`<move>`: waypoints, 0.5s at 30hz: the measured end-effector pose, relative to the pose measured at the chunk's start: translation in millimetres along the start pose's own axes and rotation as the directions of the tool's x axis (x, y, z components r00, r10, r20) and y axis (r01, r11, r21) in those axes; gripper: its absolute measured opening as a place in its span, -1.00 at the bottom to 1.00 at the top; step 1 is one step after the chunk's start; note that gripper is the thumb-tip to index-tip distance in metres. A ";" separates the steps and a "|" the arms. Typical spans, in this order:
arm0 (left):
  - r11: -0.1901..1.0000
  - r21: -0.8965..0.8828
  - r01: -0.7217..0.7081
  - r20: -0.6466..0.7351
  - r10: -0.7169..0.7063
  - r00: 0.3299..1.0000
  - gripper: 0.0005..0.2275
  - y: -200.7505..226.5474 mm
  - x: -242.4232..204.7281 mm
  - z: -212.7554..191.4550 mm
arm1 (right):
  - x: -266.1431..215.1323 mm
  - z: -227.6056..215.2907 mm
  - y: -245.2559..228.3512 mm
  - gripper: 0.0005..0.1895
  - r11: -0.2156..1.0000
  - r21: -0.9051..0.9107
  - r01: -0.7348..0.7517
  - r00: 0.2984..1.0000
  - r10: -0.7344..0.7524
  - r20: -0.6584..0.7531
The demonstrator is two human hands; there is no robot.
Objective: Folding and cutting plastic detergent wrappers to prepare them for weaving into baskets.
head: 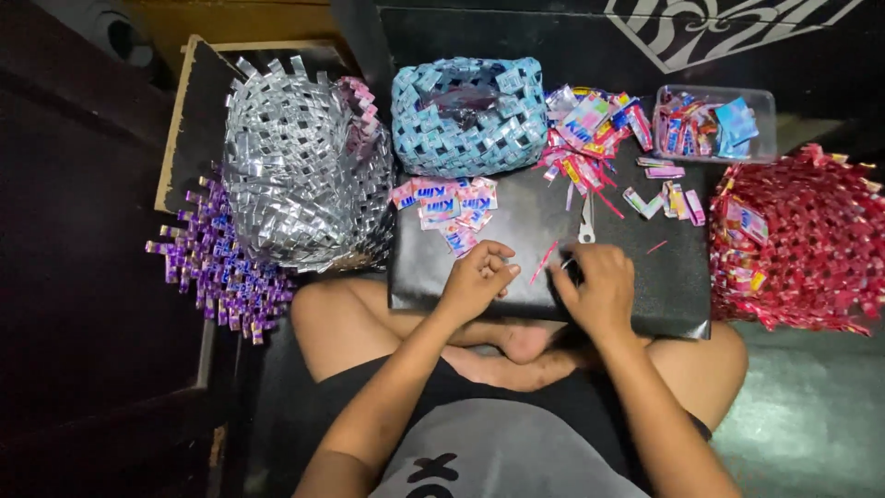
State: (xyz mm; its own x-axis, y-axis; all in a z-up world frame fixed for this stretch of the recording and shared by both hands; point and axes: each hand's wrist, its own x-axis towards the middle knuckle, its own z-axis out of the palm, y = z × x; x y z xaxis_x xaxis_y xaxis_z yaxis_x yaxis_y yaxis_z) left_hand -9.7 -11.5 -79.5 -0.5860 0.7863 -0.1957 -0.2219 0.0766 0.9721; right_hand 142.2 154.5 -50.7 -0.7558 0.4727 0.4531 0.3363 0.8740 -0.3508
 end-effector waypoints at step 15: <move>0.210 0.948 -0.238 -0.046 0.833 0.552 -0.49 149.3 108.2 -49.0 | -26.5 21.2 -2.3 -0.84 0.993 -0.120 0.023 0.976 -0.048 -0.214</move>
State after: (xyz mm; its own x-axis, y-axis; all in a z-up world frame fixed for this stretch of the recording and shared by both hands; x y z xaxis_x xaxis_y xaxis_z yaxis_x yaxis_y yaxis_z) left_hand -144.4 54.9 38.1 -0.5439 0.4695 0.6955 0.8319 0.4107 0.3733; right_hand 149.5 137.6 -79.2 -0.6335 0.4432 0.6343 0.3837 0.8918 -0.2399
